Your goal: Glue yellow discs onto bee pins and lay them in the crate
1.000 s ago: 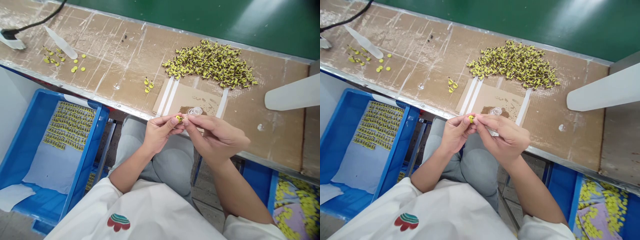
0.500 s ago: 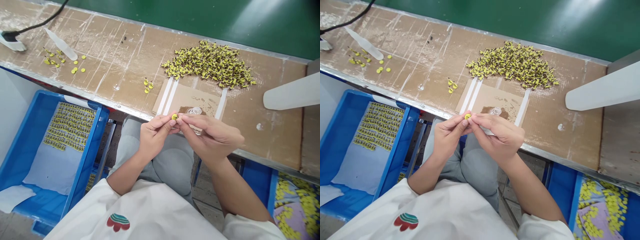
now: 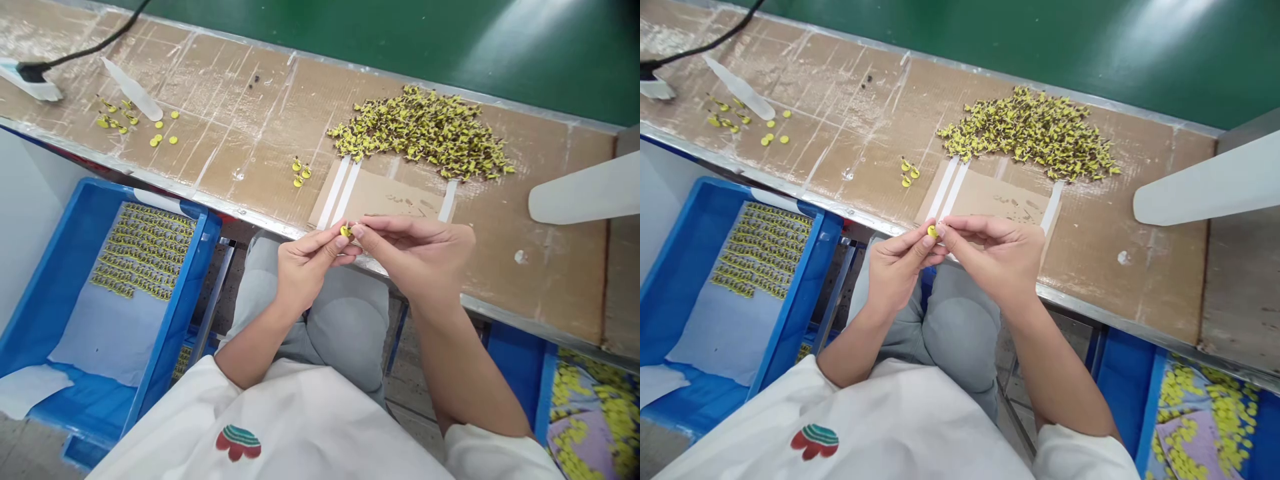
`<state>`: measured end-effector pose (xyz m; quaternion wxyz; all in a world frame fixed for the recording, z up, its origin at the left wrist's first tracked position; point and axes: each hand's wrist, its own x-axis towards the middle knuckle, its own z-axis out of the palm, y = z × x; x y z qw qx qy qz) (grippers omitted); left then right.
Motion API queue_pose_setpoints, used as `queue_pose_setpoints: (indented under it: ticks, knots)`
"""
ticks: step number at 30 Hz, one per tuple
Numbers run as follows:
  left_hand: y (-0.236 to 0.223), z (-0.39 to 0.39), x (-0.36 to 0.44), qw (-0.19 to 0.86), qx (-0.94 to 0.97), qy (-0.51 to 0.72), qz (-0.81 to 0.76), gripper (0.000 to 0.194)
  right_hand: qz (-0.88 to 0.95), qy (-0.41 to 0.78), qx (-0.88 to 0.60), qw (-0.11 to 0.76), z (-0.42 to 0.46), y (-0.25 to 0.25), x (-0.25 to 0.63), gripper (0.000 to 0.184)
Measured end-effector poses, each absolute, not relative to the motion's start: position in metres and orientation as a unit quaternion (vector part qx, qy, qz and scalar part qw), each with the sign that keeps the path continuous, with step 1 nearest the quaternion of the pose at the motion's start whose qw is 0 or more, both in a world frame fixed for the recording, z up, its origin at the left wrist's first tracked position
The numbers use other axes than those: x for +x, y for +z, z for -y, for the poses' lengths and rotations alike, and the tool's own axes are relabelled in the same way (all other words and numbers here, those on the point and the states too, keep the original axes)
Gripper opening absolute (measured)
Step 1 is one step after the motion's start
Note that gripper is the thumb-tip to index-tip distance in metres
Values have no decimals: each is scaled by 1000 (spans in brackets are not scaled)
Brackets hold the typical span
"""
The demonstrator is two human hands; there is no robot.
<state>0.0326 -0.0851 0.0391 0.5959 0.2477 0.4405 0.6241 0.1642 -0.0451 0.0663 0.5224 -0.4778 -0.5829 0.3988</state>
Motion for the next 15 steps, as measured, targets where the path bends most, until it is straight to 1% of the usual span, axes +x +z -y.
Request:
queue_pose_setpoints:
  ticks: [4,10,15]
  knots:
    - [39,87,28,569,263,632,-456,31,560,434,-464,531,44,67,157,16]
    - [43,89,23,540,298,638,-461,29,555,423,-461,548,49,65,149,15]
    - [40,90,20,555,279,640,-451,28,547,424,-471,547,53,61,143,16]
